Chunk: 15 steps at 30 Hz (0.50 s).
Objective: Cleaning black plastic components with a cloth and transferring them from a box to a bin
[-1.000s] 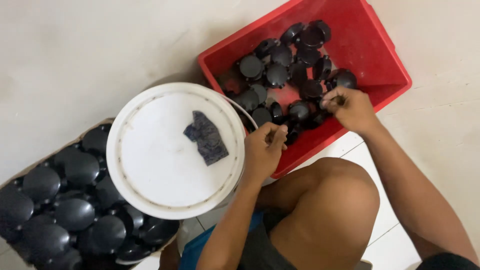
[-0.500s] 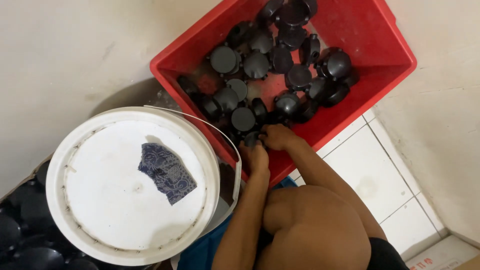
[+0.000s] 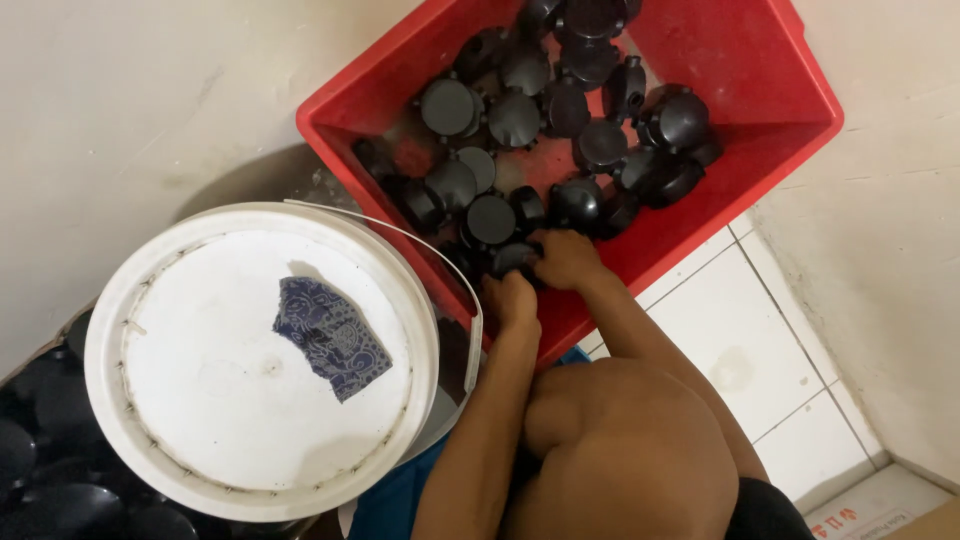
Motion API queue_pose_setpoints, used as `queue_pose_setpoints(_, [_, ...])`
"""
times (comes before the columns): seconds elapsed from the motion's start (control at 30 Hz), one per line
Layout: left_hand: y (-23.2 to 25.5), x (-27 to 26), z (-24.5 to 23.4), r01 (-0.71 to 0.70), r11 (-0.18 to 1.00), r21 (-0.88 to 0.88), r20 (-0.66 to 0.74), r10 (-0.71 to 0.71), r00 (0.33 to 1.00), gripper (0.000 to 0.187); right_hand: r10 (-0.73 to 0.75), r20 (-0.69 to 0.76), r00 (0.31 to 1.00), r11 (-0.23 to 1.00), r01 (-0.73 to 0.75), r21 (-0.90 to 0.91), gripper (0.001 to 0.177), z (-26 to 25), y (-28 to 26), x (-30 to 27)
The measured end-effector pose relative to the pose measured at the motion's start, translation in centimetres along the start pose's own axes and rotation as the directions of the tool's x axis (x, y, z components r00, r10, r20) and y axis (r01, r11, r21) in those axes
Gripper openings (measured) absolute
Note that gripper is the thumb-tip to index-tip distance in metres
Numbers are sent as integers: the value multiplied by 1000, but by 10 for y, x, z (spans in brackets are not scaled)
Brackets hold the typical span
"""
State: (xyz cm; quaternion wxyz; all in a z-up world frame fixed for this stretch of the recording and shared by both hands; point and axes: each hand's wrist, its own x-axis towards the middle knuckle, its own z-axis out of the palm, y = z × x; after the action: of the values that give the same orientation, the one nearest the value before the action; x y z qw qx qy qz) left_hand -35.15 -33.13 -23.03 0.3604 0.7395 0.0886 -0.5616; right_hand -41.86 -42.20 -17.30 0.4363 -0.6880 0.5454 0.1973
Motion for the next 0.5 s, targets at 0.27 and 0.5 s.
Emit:
queue_pose_setpoints(0.27, [57, -76, -7, -317, 947, -52, 99, 320, 942, 47, -8, -452, 892, 975, 107, 195, 34, -34, 23, -45])
queue_pose_setpoints(0.5, [97, -129, -29, -515, 845, -144, 255, 535, 806, 40, -55, -583, 811, 918, 271, 290, 24, -78, -4, -104])
